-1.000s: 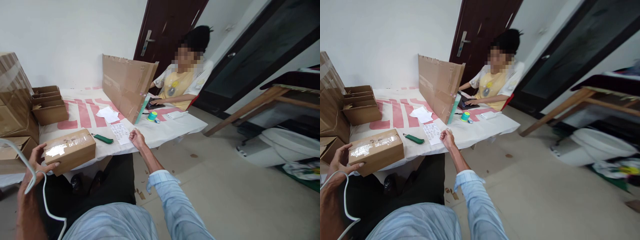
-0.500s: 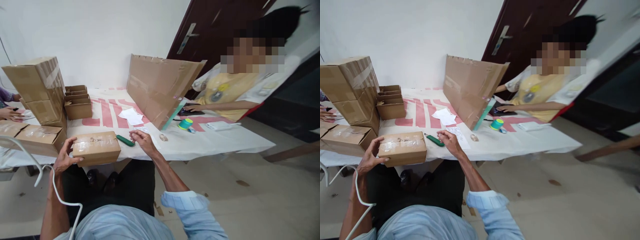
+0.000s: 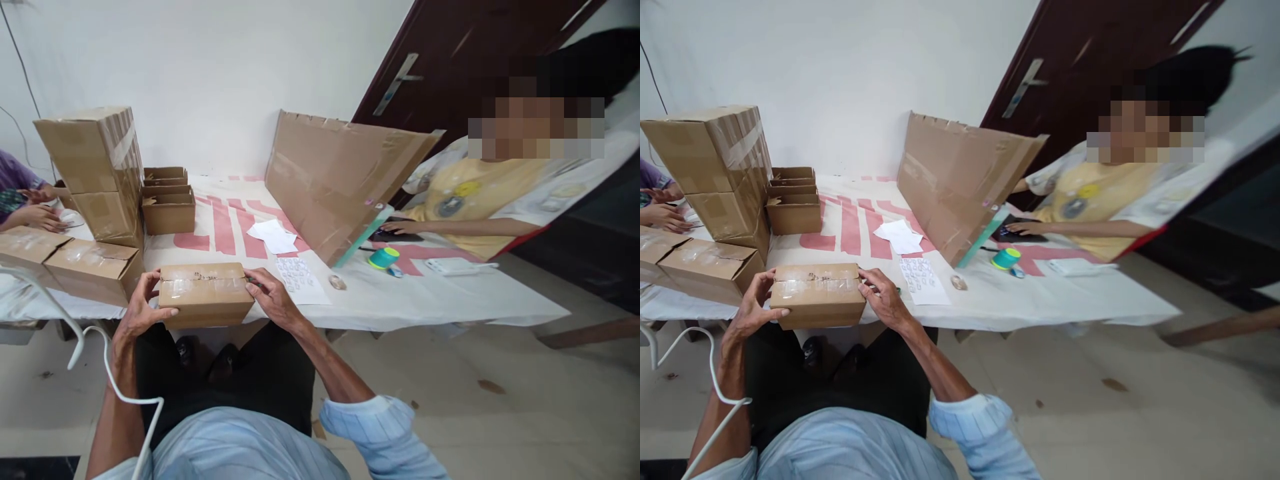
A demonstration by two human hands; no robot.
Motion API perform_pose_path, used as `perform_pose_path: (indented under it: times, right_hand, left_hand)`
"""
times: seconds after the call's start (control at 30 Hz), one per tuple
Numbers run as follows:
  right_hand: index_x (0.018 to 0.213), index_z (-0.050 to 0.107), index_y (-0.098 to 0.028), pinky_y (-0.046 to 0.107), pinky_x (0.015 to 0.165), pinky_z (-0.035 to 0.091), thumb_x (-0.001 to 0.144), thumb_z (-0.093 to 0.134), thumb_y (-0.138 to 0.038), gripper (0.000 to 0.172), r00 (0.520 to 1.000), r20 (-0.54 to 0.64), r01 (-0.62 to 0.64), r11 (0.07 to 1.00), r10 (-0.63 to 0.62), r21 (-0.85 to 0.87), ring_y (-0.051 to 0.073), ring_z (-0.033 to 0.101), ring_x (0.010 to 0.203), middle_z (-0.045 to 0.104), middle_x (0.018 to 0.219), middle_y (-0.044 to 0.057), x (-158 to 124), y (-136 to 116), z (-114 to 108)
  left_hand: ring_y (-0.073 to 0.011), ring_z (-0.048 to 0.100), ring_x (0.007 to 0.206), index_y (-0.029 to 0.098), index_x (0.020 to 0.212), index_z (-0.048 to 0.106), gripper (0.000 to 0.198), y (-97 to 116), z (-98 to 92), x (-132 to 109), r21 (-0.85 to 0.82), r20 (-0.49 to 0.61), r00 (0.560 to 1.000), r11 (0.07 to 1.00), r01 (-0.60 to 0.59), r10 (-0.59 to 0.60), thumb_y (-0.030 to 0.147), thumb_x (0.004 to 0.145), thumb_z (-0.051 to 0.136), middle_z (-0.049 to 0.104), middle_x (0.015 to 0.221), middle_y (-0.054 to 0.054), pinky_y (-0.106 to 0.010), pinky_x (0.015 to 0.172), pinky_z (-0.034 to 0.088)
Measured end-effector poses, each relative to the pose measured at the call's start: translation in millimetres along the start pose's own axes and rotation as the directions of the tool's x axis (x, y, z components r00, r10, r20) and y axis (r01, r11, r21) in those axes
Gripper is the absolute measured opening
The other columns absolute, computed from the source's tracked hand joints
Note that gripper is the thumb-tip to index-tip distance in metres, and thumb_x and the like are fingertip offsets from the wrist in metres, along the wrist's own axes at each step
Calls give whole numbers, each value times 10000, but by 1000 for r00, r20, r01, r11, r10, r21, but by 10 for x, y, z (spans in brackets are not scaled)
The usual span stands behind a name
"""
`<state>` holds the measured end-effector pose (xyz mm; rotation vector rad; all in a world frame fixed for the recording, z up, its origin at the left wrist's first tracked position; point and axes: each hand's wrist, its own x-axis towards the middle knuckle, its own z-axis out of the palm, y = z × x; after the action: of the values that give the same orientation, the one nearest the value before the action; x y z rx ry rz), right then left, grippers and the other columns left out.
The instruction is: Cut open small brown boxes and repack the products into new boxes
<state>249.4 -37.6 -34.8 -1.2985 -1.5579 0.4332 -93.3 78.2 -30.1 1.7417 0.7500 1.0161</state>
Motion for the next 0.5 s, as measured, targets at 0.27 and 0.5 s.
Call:
perform_pose_path:
  times: [0.27,0.5]
  right_hand:
    - [1401,726,-254,411,967,607,1064,539,-539,479,999,-34,-4,1000,4,-3,267,667,1203,701,1305,124,0,43,77]
    - [1315,728,-188,433,1014,553,1088,474,-430,418,986,-124,-157,895,115,-418,297,656,1205,706,1308,164,169,442,-100]
  left_hand:
    - [-396,571,1457,261,1192,641,645,22,-21,4,12,9,1000,1000,-10,10,478,682,971,519,1633,-129,-522,1158,526]
    - [-417,575,1449,217,1139,666,691,-119,-150,74,85,-110,989,992,-92,101,507,608,1000,567,1555,-176,-524,1136,558]
